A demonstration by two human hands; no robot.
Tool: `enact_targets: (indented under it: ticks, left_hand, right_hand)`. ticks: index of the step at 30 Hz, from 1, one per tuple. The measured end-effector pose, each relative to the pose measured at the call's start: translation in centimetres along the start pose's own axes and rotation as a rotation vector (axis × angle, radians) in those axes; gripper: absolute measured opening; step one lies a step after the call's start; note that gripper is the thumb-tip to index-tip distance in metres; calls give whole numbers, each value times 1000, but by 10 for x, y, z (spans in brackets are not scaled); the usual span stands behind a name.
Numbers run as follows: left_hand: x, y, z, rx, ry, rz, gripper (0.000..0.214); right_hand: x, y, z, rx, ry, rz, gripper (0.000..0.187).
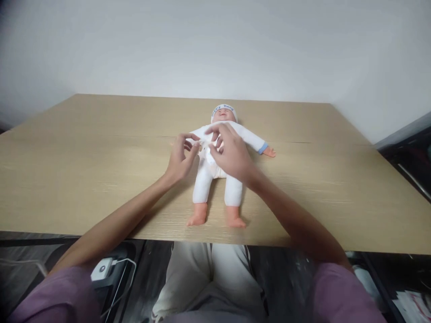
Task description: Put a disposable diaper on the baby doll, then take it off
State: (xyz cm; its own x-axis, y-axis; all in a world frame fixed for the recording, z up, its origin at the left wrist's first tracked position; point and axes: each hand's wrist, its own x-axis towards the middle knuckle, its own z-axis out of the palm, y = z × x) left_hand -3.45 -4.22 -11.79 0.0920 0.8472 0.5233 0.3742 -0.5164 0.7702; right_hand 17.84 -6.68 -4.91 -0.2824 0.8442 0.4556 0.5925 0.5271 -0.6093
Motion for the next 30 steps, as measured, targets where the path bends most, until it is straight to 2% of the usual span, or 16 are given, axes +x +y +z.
enact_targets:
  ticks: [1,3,5,6,9,12,15,19,24,27,30]
  left_hand:
    - [-9,11,-5,22,-68,54,29]
    - [-27,25,-12,114,-296,135,31]
    - [-39,28,-14,227,-507,166,33]
    - [-43,27,-14,278,-560,165,35]
    - [-43,16,-11,386,-533,131,40]
    - [-34,8,-7,418,-495,103,39]
    - [-26,5,-1,394,-460,58,39]
    - [-22,1,7,363,-432,24,48]
    - [-22,-6,7,298,-472,39,45]
    - [-23,-6,5,260,-470,46,44]
    - [-25,-5,4,233,-438,55,37]
  right_hand:
    - [-16,-3,-3,74,-60,-19,22]
    - [-45,-1,-6,162,-213,-36,10]
    - [-65,11,-4,139,-314,-35,8]
    - [-71,19,-2,100,-334,-27,10]
    - [-71,43,2,-14,-327,23,11]
    - [-64,55,2,-88,-266,64,23]
    - [-65,54,5,-156,-192,65,29]
    - [-74,49,13,-206,-140,83,12]
    - [-82,49,20,-233,-168,50,5]
    - [-85,47,20,-237,-184,25,9]
    - [-88,43,19,-221,-183,10,22]
